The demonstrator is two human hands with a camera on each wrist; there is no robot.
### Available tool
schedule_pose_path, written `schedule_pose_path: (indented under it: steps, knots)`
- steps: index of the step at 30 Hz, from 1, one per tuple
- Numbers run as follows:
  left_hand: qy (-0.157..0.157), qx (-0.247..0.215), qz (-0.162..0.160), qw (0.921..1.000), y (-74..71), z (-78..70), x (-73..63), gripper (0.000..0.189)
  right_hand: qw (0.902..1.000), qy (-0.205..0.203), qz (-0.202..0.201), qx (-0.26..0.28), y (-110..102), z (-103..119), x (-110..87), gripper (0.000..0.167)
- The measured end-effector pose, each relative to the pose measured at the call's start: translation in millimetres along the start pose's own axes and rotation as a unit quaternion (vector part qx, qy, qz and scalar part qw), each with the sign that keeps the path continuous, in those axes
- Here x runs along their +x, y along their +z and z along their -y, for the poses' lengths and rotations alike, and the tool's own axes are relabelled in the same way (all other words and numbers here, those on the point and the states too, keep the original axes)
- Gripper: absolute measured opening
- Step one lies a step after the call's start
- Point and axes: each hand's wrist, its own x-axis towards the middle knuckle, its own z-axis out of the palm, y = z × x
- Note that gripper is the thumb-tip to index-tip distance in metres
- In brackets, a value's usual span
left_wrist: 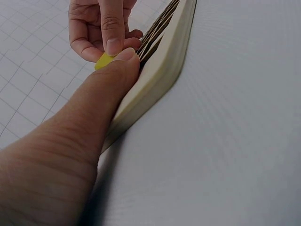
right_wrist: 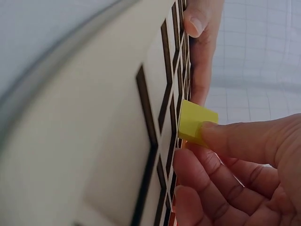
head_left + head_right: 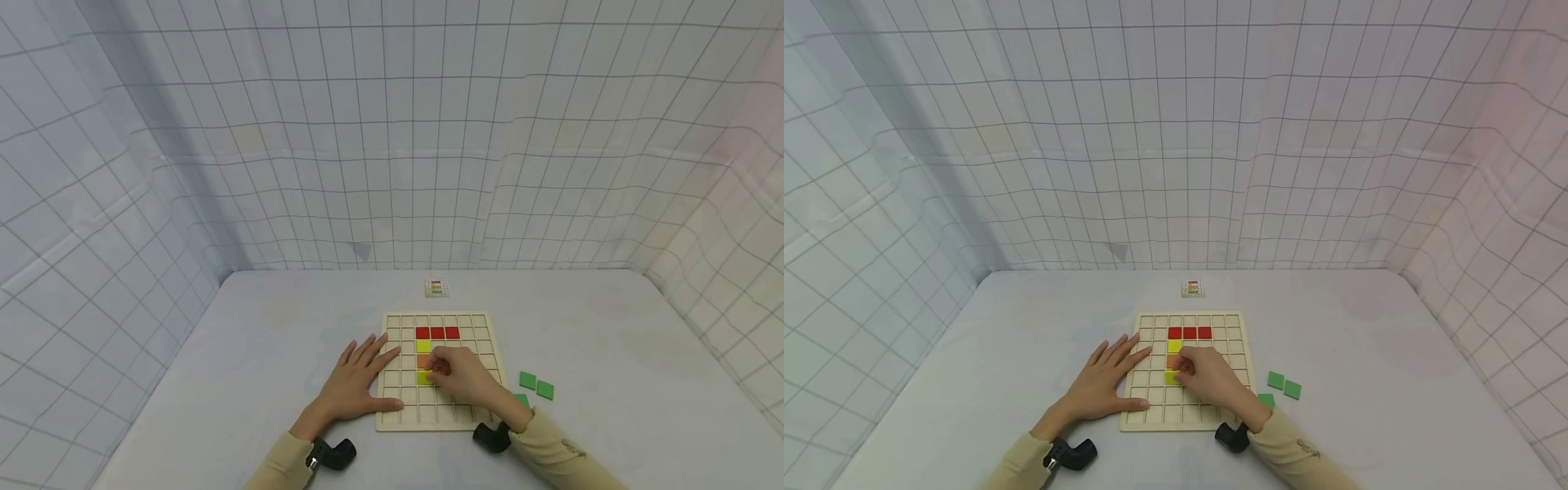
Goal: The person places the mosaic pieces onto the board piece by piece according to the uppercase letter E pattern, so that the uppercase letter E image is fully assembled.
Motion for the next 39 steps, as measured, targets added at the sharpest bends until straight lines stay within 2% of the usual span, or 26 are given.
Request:
schedule_pose_path:
  steps: [8, 18, 25, 33, 36, 39]
  knots:
    - [-0.002, -0.003, -0.004, 1.0, 2.1, 0.8, -0.4, 0.094, 0.9998, 0.014, 0.009, -0.01, -1, -2, -0.2, 0.009]
    - [-0.015, 0.003, 0.014, 0.9998, 3.2, 2.0, -0.5, 0.095, 0.9988, 0.013, 0.022, -0.042, -3, 3, -4.8, 0.006]
    - [-0.017, 0.003, 0.018, 0.9997, 2.8, 1.5, 0.1, 0.095, 0.9974, -0.009, 0.034, -0.063, -4, -1, -8.7, 0.005]
    - [-0.01, 0.0, 0.006, 0.9999, 1.0, 0.3, -0.1, 0.095, 0.9956, -0.027, 0.069, -0.058, -10, -4, -16.0, 0.022]
    - [-0.012, 0.0, 0.012, 0.9999, -0.3, -0.8, -0.4, 0.095, 0.9946, -0.022, 0.089, -0.048, -12, -5, -19.9, 0.028]
    - [-0.014, 0.0, 0.015, 0.9998, -0.8, -1.5, -0.4, 0.095, 0.9931, -0.038, 0.104, -0.039, -15, -7, -25.3, 0.031]
